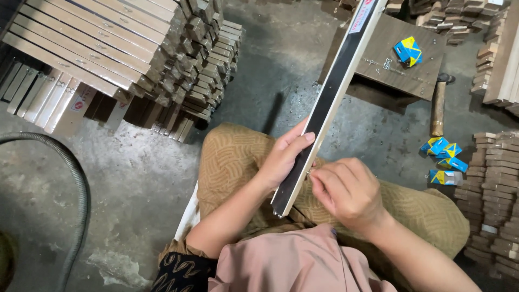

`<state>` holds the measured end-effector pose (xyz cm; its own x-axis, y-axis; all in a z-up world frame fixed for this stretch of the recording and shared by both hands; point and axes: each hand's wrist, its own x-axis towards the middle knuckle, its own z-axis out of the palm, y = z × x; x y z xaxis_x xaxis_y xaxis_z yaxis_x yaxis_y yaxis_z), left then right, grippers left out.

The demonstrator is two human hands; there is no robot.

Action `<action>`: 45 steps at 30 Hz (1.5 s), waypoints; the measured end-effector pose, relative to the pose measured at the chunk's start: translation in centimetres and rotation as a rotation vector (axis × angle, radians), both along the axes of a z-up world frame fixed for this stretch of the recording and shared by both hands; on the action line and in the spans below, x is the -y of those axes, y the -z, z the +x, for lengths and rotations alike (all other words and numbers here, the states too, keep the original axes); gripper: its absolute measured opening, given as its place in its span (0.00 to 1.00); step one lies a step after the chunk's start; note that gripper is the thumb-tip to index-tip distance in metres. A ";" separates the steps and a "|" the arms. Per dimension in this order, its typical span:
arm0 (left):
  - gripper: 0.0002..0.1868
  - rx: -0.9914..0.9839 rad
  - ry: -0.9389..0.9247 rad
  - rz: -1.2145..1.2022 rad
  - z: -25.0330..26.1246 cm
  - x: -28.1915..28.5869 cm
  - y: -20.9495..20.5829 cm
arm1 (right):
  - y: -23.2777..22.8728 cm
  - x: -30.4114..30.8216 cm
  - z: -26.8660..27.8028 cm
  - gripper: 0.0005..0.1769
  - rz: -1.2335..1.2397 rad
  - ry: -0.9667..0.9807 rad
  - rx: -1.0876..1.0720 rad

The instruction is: Attaching metal hooks and wires to wooden and metal components for assembly in a warehouse setting.

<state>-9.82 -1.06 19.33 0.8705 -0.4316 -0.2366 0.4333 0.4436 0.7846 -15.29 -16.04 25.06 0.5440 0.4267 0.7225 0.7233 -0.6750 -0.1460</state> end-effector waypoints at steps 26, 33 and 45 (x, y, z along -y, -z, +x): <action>0.34 0.430 -0.174 0.680 -2.2 -2.6 -1.8 | 5.7 0.3 -1.7 0.04 0.096 -0.092 -0.254; 0.35 0.398 -0.129 0.738 -2.9 -2.3 -0.7 | 8.6 -0.3 -2.8 0.02 0.388 -0.010 -0.576; 0.34 0.349 -0.111 0.749 -2.6 -1.9 -0.9 | 8.8 0.8 -2.5 0.06 0.060 -0.037 -0.242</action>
